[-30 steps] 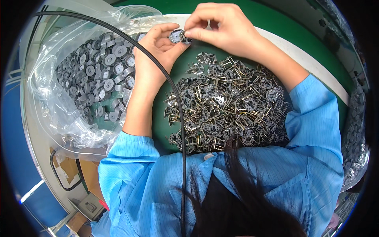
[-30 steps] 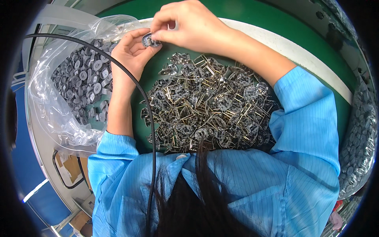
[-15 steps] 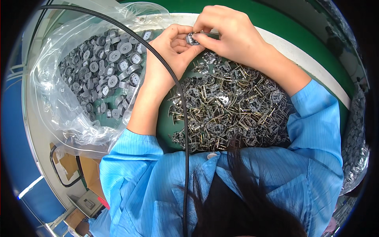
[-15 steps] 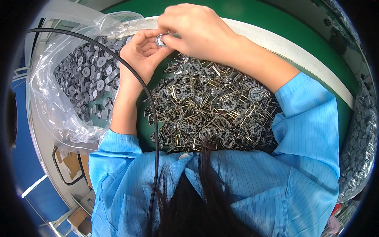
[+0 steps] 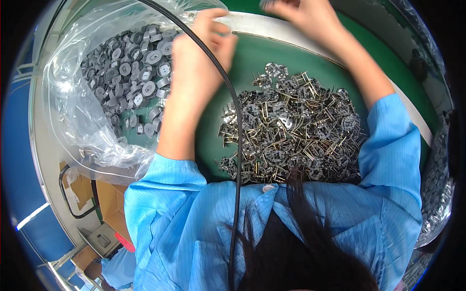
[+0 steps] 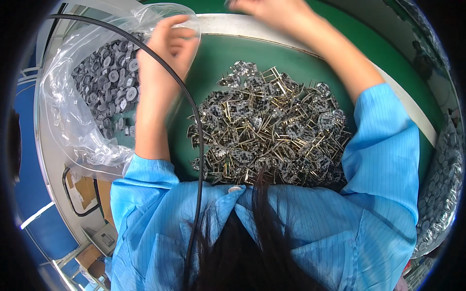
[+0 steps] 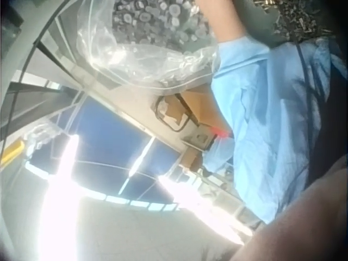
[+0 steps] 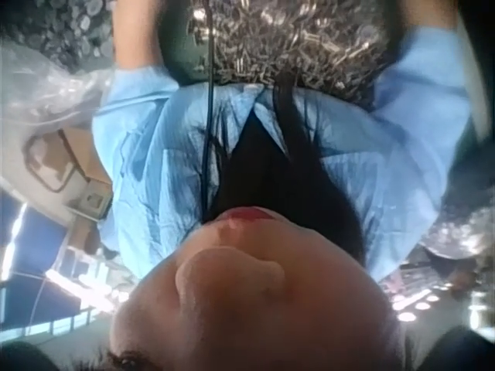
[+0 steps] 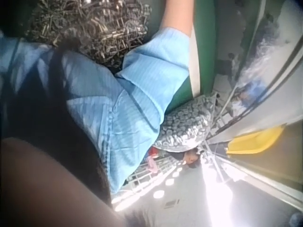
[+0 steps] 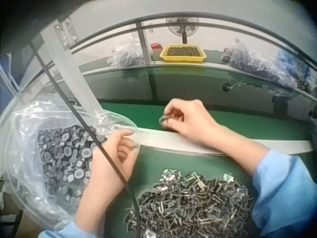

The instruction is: The person picks up a grey plastic base and a circuit board by hand, fits the board into the base, and repeats this process.

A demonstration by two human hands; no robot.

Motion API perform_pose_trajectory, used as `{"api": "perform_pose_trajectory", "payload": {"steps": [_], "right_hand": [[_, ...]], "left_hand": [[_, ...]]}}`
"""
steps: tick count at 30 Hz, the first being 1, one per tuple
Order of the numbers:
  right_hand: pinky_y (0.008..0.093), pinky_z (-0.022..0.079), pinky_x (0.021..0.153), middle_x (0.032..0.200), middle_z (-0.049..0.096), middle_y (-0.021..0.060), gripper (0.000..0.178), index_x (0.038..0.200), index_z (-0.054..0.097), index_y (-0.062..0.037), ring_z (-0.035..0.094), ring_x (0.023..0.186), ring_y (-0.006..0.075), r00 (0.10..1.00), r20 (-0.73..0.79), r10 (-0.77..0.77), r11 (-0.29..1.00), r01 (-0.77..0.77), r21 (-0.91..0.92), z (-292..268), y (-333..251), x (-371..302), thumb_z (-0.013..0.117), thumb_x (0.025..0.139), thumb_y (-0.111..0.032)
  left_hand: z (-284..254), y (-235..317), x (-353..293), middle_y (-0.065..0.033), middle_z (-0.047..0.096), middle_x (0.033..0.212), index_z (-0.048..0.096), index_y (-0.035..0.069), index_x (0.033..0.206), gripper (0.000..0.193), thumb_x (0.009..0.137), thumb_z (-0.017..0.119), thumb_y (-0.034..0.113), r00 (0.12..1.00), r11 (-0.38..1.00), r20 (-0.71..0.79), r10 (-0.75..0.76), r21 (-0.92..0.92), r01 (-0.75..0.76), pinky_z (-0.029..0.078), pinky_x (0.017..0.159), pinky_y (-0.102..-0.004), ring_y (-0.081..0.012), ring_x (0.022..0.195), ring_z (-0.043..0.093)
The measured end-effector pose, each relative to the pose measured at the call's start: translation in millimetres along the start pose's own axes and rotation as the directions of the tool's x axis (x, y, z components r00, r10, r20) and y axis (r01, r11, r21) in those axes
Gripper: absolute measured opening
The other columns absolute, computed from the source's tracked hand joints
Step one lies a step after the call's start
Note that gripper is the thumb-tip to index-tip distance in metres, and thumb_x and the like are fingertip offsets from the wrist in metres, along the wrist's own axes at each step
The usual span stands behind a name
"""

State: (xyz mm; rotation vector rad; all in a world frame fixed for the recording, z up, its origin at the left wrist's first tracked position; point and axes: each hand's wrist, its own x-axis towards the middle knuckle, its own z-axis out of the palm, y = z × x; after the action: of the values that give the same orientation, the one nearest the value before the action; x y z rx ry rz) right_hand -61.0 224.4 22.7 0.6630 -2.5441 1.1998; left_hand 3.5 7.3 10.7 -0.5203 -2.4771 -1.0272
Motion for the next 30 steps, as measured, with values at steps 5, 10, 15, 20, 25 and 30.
{"api": "perform_pose_trajectory", "payload": {"steps": [5, 10, 15, 20, 25, 30], "right_hand": [[0.0379, 0.053, 0.077, 0.086, 0.071, 0.0191, 0.032, 0.095, 0.069, 0.0015, 0.069, 0.083, 0.0313, 0.951, -0.267, 0.154, 0.911, -0.241, -0.335, -41, 135, 72, 0.075, 0.08, -0.026], [0.0388, 0.053, 0.078, 0.089, 0.071, 0.0195, 0.037, 0.099, 0.07, 0.0022, 0.069, 0.086, 0.0314, 0.864, -0.258, 0.433, 0.792, -0.501, -0.35, -60, 175, 84, 0.075, 0.08, -0.029], [0.035, 0.052, 0.079, 0.096, 0.07, 0.018, 0.035, 0.101, 0.068, 0.0022, 0.068, 0.087, 0.0278, 0.893, -0.397, 0.211, 0.909, -0.329, -0.257, -56, 144, 58, 0.072, 0.083, -0.027], [0.0309, 0.052, 0.072, 0.089, 0.07, 0.0127, 0.028, 0.102, 0.066, 0.0018, 0.066, 0.078, 0.0185, 0.922, 0.382, 0.064, 0.978, -0.134, 0.159, -22, 23, 3, 0.071, 0.083, -0.019], [0.0333, 0.049, 0.067, 0.084, 0.063, 0.0082, 0.022, 0.095, 0.067, -0.0027, 0.058, 0.073, 0.0206, 0.775, 0.567, -0.279, 0.959, 0.198, 0.202, -1, -8, -38, 0.075, 0.076, -0.011], [0.032, 0.045, 0.06, 0.076, 0.058, 0.0075, 0.021, 0.088, 0.065, -0.0007, 0.054, 0.066, 0.0181, 0.937, 0.293, -0.189, 0.981, 0.19, 0.025, 9, 7, -40, 0.075, 0.079, -0.016]], "left_hand": [[-21, -36, 1, -0.017, 0.068, 0.104, 0.069, 0.003, 0.104, 0.028, 0.08, 0.075, 0.016, 0.995, 0.824, -0.041, 0.088, 0.564, -0.049, 0.052, 0.079, -0.0377, -0.0292, 0.088, 0.064], [-47, -9, -6, -0.018, 0.062, 0.113, 0.067, 0.002, 0.103, 0.032, 0.078, 0.075, 0.021, 0.975, 0.896, 0.08, -0.209, 0.415, 0.157, 0.049, 0.088, -0.0423, -0.0346, 0.103, 0.061], [-36, -8, 0, -0.0162, 0.065, 0.09, 0.066, -0.001, 0.089, 0.024, 0.077, 0.076, 0.017, 0.92, 0.872, 0.182, -0.348, 0.424, 0.246, 0.051, 0.078, -0.0427, -0.0353, 0.086, 0.064], [-15, -27, -6, -0.0171, 0.062, 0.094, 0.063, 0.0, 0.087, 0.024, 0.074, 0.078, 0.014, 0.989, 0.906, 0.096, -0.115, 0.417, 0.065, 0.051, 0.077, -0.0435, -0.0361, 0.087, 0.062], [-2, -25, -5, -0.0176, 0.062, 0.1, 0.06, 0.001, 0.084, 0.027, 0.074, 0.079, 0.016, 0.994, 0.96, 0.079, 0.07, 0.265, -0.089, 0.051, 0.076, -0.044, -0.0362, 0.088, 0.061], [5, -23, -4, -0.0191, 0.062, 0.106, 0.058, -0.001, 0.075, 0.025, 0.075, 0.077, 0.017, 0.991, 0.959, 0.117, 0.059, 0.268, -0.089, 0.051, 0.081, -0.0419, -0.0378, 0.094, 0.062]]}}
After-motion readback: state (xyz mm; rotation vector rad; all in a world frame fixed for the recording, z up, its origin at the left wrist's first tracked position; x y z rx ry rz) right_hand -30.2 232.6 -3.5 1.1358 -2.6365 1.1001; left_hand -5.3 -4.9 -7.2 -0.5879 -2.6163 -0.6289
